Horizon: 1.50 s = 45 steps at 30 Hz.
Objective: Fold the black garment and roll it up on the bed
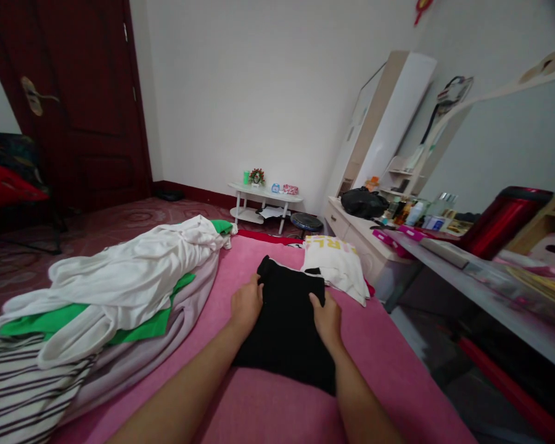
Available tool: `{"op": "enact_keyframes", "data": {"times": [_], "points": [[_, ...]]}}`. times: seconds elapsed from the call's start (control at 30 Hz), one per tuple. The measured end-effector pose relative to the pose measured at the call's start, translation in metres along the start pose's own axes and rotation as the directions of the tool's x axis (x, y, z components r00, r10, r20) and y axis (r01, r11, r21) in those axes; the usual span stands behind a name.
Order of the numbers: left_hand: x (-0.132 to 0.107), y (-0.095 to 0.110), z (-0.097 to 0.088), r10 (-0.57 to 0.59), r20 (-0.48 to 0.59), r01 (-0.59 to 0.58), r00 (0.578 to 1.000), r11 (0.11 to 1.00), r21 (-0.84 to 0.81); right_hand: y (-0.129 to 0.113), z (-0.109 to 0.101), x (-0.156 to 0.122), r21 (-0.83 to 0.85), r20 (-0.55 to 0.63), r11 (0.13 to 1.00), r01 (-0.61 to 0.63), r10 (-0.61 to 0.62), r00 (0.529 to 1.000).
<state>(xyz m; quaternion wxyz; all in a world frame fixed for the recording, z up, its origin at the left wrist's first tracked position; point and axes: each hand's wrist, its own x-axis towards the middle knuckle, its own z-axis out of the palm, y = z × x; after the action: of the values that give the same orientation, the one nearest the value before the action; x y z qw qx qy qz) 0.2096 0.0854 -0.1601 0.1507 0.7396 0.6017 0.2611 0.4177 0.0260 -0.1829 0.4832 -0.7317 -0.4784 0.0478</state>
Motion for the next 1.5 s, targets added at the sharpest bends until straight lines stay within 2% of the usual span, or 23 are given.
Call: {"op": "enact_keyframes", "data": {"times": [0.1,0.2,0.33,0.4,0.43,0.5,0.57,0.6,0.67,0.73,0.8,0.9,1.0,1.1,1.2,1.3,1.37,1.43,1.5], "points": [[0.002,-0.007,0.004,0.021,-0.043,-0.024,0.999,0.997,-0.068,0.003,0.004,0.001,0.094,-0.045,0.996,0.001,0.003,0.999],[0.005,-0.006,-0.004,0.053,-0.113,-0.068,0.992,0.988,-0.141,0.000,0.004,0.005,0.175,-0.086,0.984,0.033,-0.018,0.996],[0.000,0.014,-0.031,0.186,-0.193,-0.196,0.963,0.980,-0.034,-0.005,-0.003,0.017,0.055,-0.003,0.998,0.007,-0.007,1.000],[-0.011,0.032,-0.044,0.294,-0.122,-0.294,0.948,0.956,0.018,-0.016,-0.012,0.023,-0.015,0.000,0.999,0.036,-0.036,0.999],[-0.018,0.042,-0.048,0.349,-0.040,-0.348,0.936,0.937,0.025,-0.025,-0.017,0.024,-0.025,-0.005,0.998,0.063,-0.064,0.998],[-0.035,0.060,-0.048,0.438,0.161,-0.447,0.884,0.894,0.021,-0.049,-0.024,0.019,0.019,0.032,0.994,0.110,-0.110,0.993],[-0.050,0.069,-0.039,0.470,0.317,-0.501,0.824,0.865,0.019,-0.075,-0.024,0.004,0.090,0.154,0.990,0.106,-0.119,0.981],[-0.057,0.071,-0.032,0.471,0.353,-0.509,0.809,0.860,0.019,-0.086,-0.021,-0.007,0.099,0.237,0.991,0.089,-0.111,0.965],[-0.064,0.066,-0.017,0.470,0.378,-0.511,0.798,0.860,0.008,-0.101,-0.008,-0.029,0.050,0.392,0.996,0.076,-0.090,0.916],[-0.065,0.058,-0.005,0.483,0.374,-0.521,0.792,0.853,0.002,-0.103,0.006,-0.045,-0.026,0.477,0.994,0.105,-0.080,0.875],[-0.061,0.050,0.003,0.499,0.352,-0.537,0.792,0.843,0.012,-0.095,0.019,-0.049,-0.073,0.481,0.990,0.119,-0.069,0.874],[-0.049,0.043,0.007,0.533,0.310,-0.560,0.787,0.828,-0.002,-0.077,0.027,-0.036,-0.057,0.429,0.995,0.088,-0.055,0.902],[-0.031,0.039,0.007,0.535,0.354,-0.556,0.767,0.830,-0.050,-0.062,0.028,-0.016,-0.054,0.417,0.990,0.130,-0.096,0.904],[-0.013,0.035,0.008,0.505,0.390,-0.514,0.770,0.853,-0.090,-0.050,0.030,-0.001,-0.121,0.430,0.969,0.214,-0.143,0.891],[0.000,0.029,0.010,0.503,0.373,-0.497,0.780,0.860,-0.119,-0.040,0.035,0.012,-0.193,0.422,0.946,0.259,-0.158,0.893],[0.008,0.023,0.014,0.454,0.305,-0.444,0.837,0.890,-0.104,-0.029,0.040,0.022,-0.275,0.372,0.928,0.254,-0.141,0.917],[0.012,0.019,0.018,0.380,0.231,-0.372,0.896,0.925,-0.080,-0.022,0.042,0.028,-0.315,0.253,0.929,0.196,-0.117,0.960],[0.015,0.015,0.021,0.265,0.152,-0.257,0.952,0.964,-0.068,-0.016,0.041,0.031,-0.316,0.065,0.946,0.075,-0.058,0.996],[0.017,0.012,0.022,0.133,0.094,-0.125,0.987,0.989,-0.083,-0.012,0.039,0.032,-0.277,-0.078,0.959,-0.053,0.032,0.996]]}}
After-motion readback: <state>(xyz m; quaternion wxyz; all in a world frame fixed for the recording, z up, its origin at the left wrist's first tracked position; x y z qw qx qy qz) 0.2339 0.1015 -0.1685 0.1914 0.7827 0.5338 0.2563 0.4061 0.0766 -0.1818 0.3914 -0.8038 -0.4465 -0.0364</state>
